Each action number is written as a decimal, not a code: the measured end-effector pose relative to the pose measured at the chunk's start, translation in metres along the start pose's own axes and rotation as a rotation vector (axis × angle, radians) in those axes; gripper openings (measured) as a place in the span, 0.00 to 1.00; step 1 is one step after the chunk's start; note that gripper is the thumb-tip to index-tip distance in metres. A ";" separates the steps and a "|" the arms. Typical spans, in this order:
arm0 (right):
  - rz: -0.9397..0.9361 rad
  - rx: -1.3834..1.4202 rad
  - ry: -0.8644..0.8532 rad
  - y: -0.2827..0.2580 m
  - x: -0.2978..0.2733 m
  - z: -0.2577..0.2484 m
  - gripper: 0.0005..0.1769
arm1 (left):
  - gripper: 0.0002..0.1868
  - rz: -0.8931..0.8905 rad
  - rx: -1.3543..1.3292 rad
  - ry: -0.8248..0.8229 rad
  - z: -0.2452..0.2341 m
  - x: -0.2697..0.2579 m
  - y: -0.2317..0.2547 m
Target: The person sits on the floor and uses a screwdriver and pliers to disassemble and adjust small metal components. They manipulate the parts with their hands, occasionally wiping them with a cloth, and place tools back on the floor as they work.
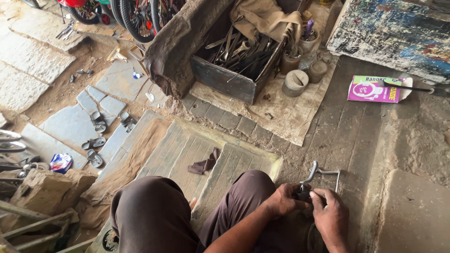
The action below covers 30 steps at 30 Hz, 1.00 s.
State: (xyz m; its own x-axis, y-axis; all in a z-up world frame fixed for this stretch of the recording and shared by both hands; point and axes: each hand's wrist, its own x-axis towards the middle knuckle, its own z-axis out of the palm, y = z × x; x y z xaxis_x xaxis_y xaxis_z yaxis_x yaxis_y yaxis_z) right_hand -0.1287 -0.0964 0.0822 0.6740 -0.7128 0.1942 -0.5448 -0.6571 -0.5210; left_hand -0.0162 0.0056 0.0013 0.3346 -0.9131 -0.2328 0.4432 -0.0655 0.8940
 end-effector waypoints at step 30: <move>1.068 1.525 -0.474 0.147 0.001 0.097 0.53 | 0.26 -0.024 0.359 -0.105 -0.002 0.014 -0.024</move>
State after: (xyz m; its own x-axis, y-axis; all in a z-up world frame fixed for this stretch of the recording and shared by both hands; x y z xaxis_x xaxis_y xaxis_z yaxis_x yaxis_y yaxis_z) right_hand -0.1595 -0.1695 -0.0750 0.6094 -0.3263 -0.7226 -0.1068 0.8693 -0.4826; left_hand -0.0205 -0.0054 -0.0240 0.2326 -0.9447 -0.2310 0.1240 -0.2068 0.9705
